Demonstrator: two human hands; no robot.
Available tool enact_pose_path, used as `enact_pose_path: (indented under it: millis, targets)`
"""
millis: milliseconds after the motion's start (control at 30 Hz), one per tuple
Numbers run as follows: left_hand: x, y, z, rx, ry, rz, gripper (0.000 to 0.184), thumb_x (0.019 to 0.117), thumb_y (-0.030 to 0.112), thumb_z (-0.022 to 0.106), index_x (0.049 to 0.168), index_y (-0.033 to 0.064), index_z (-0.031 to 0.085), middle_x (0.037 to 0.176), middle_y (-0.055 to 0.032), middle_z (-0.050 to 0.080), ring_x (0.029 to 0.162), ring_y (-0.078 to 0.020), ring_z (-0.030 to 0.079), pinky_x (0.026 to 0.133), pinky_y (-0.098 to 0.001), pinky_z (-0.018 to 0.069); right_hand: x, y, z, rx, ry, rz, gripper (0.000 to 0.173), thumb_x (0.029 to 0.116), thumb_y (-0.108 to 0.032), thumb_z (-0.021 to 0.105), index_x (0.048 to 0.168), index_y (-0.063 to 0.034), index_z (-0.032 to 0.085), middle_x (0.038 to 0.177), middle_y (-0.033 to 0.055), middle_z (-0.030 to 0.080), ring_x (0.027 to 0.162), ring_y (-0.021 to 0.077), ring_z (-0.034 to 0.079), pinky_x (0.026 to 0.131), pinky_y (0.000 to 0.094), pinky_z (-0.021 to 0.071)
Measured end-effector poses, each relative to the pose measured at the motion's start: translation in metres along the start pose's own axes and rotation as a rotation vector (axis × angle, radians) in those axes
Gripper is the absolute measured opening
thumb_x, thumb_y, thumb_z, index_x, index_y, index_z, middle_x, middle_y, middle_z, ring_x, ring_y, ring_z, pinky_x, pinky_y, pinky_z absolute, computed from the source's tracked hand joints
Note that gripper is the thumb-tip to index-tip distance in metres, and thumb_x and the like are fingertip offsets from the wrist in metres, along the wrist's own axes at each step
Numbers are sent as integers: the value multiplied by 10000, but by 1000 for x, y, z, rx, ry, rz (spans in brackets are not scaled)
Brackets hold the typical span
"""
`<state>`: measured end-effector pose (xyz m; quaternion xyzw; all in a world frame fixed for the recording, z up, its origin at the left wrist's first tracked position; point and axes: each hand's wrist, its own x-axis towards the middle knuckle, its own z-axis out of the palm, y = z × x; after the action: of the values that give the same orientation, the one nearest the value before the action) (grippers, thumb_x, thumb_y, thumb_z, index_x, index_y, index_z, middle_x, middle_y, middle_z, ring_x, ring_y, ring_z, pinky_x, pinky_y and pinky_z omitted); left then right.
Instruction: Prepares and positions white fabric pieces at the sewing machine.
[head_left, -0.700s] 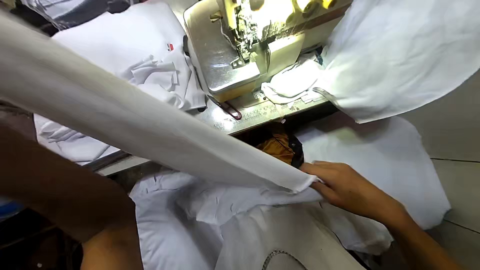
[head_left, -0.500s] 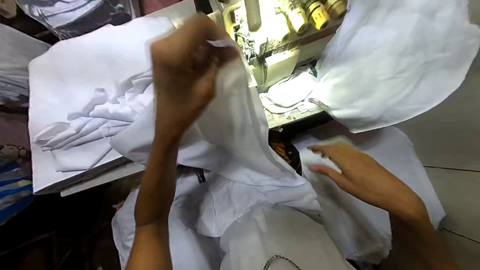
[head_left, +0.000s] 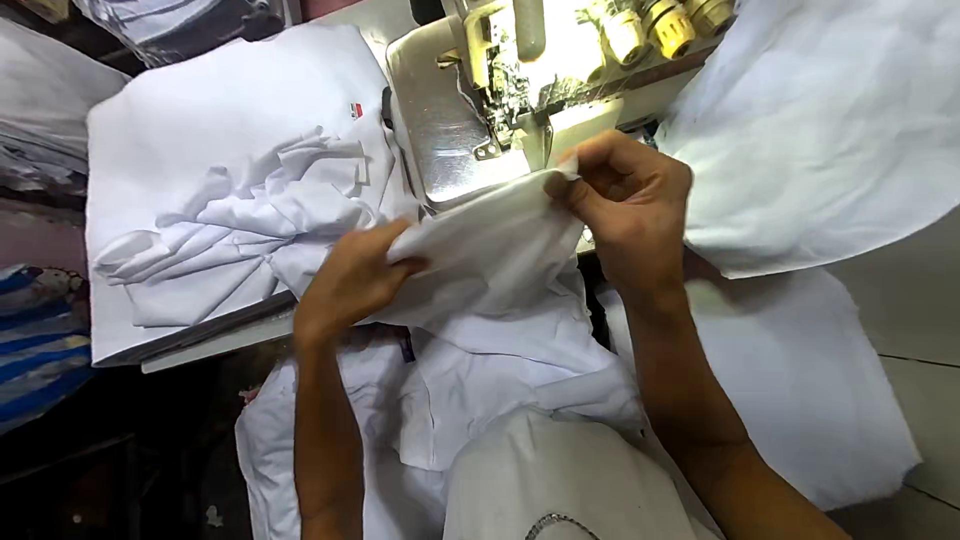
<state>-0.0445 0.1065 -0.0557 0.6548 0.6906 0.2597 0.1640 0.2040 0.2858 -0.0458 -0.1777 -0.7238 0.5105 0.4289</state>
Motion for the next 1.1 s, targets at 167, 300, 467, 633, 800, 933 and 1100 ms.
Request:
enact_pose_path:
  millis: [167, 300, 467, 633, 800, 933, 1100]
  targets:
    - [-134, -50, -63, 304, 172, -156, 258, 1008, 235, 592, 1049, 30, 743, 988, -155, 713, 982, -320, 656, 912, -544, 498, -11, 0, -16, 86, 139, 24, 37, 979, -118, 693, 987, -92, 668, 839, -59, 660, 716, 7, 645, 626, 155, 565]
    - [-163, -56, -91, 114, 384, -222, 251, 1016, 194, 613, 990, -51, 665, 1009, -74, 668, 991, -50, 634, 919, -241, 525, -7, 28, -3, 58, 157, 148, 58, 989, -131, 680, 986, -80, 650, 846, -49, 649, 736, -9, 636, 661, 148, 556]
    - [-129, -75, -80, 67, 455, -475, 319, 958, 235, 704, 1129, -29, 649, 975, -73, 662, 770, -11, 598, 733, -221, 539, 13, 66, 16, 126, 172, 224, 101, 923, -99, 751, 976, -32, 698, 863, 23, 709, 762, 78, 681, 714, 240, 590]
    - [-93, -68, -63, 351, 402, -404, 457, 984, 297, 673, 1262, -60, 607, 1245, -340, 571, 1114, -494, 582, 909, -658, 479, 14, 63, 21, 83, 147, 202, 90, 898, -83, 771, 950, -39, 712, 841, 12, 703, 723, 57, 646, 658, 209, 550]
    - [18, 15, -1, 53, 371, 79, 374, 1091, 256, 442, 1284, -8, 624, 1334, -136, 622, 1297, -221, 562, 1109, -382, 448, 5, 29, 20, -4, 30, 191, 109, 931, -86, 740, 994, -64, 654, 841, -7, 661, 712, 22, 635, 620, 153, 545]
    - [78, 52, 24, -174, 279, 193, 298, 1078, 169, 495, 1259, -3, 659, 1145, -105, 670, 1048, -138, 646, 938, -274, 525, 9, 17, 21, 31, 41, 156, 124, 902, -41, 757, 1007, -51, 691, 865, -12, 704, 751, 21, 674, 669, 161, 576]
    - [96, 51, 31, -401, 349, 95, 102, 971, 99, 688, 1025, 20, 723, 939, -21, 725, 841, -28, 681, 776, -189, 577, 12, 22, 20, 23, 56, 139, 108, 928, -60, 737, 1010, -50, 668, 854, -2, 672, 728, 23, 646, 641, 151, 552]
